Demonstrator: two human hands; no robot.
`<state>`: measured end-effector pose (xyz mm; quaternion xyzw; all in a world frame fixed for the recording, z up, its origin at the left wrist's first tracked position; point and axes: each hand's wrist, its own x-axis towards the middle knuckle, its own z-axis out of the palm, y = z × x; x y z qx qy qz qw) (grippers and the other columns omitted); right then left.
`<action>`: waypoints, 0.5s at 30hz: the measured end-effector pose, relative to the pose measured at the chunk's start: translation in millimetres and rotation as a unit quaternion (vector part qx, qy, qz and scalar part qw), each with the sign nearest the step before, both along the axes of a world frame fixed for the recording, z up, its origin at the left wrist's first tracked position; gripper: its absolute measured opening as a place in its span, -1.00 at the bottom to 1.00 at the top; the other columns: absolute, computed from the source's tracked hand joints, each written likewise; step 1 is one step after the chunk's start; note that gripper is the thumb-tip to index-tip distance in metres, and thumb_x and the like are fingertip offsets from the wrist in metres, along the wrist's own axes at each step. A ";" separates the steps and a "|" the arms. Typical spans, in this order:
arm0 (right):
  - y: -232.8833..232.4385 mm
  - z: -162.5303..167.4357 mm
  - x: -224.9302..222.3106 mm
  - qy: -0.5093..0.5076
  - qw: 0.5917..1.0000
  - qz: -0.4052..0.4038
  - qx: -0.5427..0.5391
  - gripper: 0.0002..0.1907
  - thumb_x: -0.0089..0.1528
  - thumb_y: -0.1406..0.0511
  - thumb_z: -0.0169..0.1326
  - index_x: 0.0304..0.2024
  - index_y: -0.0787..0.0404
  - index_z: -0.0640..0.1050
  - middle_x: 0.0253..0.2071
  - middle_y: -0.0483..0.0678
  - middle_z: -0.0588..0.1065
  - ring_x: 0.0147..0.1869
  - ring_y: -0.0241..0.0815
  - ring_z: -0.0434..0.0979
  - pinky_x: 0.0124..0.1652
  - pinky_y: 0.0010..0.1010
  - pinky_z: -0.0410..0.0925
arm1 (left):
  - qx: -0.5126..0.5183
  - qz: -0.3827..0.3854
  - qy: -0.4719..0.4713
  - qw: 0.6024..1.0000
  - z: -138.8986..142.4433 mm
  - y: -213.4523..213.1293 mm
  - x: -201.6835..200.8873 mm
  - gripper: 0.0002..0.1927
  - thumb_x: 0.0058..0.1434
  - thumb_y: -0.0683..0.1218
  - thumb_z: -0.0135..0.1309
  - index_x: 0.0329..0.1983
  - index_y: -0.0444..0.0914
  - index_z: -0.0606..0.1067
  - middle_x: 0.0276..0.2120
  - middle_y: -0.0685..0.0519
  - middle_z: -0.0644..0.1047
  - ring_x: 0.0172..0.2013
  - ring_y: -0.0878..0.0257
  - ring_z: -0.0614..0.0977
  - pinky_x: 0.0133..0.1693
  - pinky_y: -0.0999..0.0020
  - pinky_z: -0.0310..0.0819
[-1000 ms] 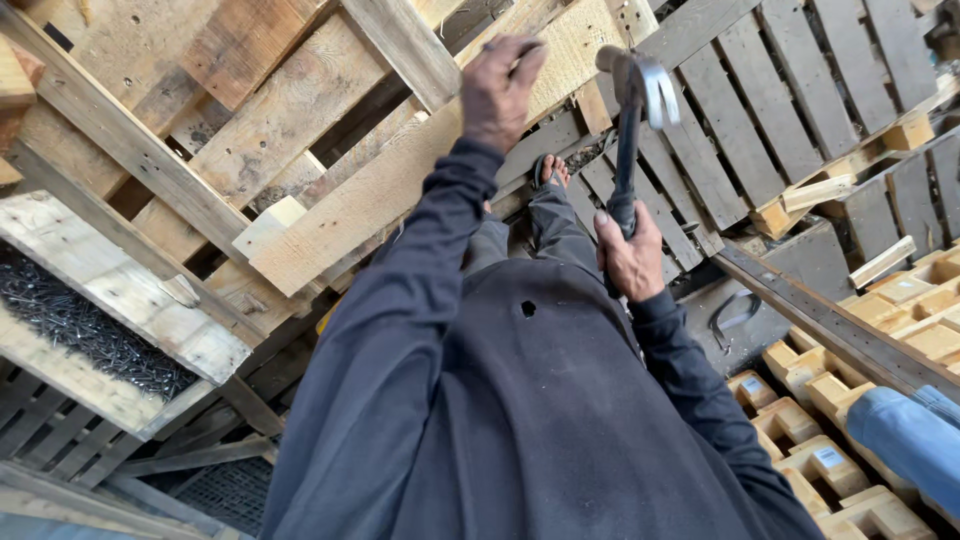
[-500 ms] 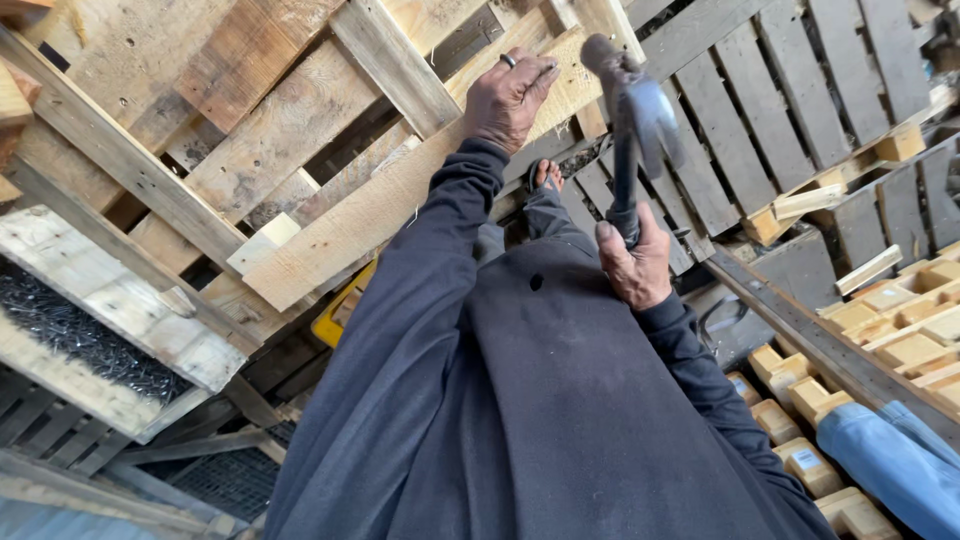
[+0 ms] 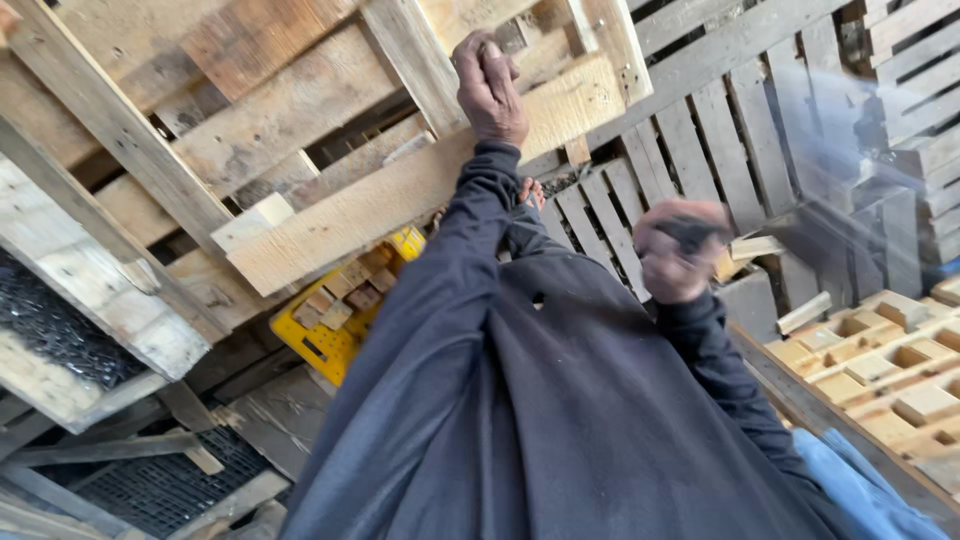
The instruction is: The person assembles wooden pallets by placing wooden planks onto a pallet frame, positioning nails, and hammering them in. The person repeatedly picks up planks, aligns them, and secures them with nails using a hammer.
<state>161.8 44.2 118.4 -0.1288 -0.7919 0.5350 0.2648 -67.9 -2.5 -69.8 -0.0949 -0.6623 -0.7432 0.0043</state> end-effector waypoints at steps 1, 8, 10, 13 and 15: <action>-2.6 -4.2 -2.6 -0.208 0.974 -0.048 -0.075 -0.80 0.44 0.18 0.04 -0.16 0.18 0.49 -0.47 -0.09 0.41 -0.53 -0.35 0.32 -0.51 -0.52 0.27 | 0.028 0.018 0.001 0.999 4.6 1.5 -0.2 -0.84 0.57 -0.12 -0.17 0.08 -0.21 0.43 -0.34 0.16 0.47 -0.43 0.41 0.48 -0.33 0.46 0.52; 41.3 77.5 22.8 -0.032 0.997 -0.046 0.049 -0.60 0.59 0.17 -0.08 -0.29 0.26 0.46 -0.47 -0.07 0.47 -0.51 -0.29 0.43 -0.48 -0.51 0.30 | 0.038 0.068 0.004 0.997 9.9 23.3 0.8 -0.88 0.57 -0.10 -0.15 0.03 -0.23 0.37 -0.33 0.16 0.31 -0.44 0.44 0.29 -0.30 0.50 0.30; 59.4 104.3 27.8 0.127 0.989 -0.054 -0.050 -0.63 0.58 0.17 -0.07 -0.26 0.26 0.45 -0.47 -0.08 0.46 -0.51 -0.29 0.42 -0.48 -0.51 0.29 | 0.119 0.042 -0.086 0.988 7.2 24.4 1.7 -0.92 0.57 -0.14 -0.10 0.02 -0.25 0.37 -0.38 0.14 0.32 -0.46 0.44 0.28 -0.36 0.48 0.26; 57.0 94.3 13.8 0.238 0.969 -0.031 -0.051 -0.66 0.56 0.15 -0.06 -0.21 0.25 0.44 -0.48 -0.10 0.44 -0.51 -0.30 0.40 -0.49 -0.51 0.29 | 0.015 0.073 -0.039 0.996 7.5 21.1 0.1 -0.90 0.53 -0.11 -0.08 0.00 -0.23 0.36 -0.36 0.10 0.42 -0.41 0.35 0.45 -0.35 0.40 0.41; 43.0 72.8 5.9 0.245 0.967 -0.047 -0.043 -0.68 0.55 0.14 -0.05 -0.18 0.25 0.42 -0.48 -0.11 0.43 -0.52 -0.31 0.39 -0.49 -0.51 0.28 | -0.089 0.100 0.007 0.991 10.1 18.5 -2.6 -0.87 0.52 -0.07 -0.10 0.01 -0.21 0.34 -0.32 0.04 0.46 -0.35 0.22 0.53 -0.27 0.30 0.49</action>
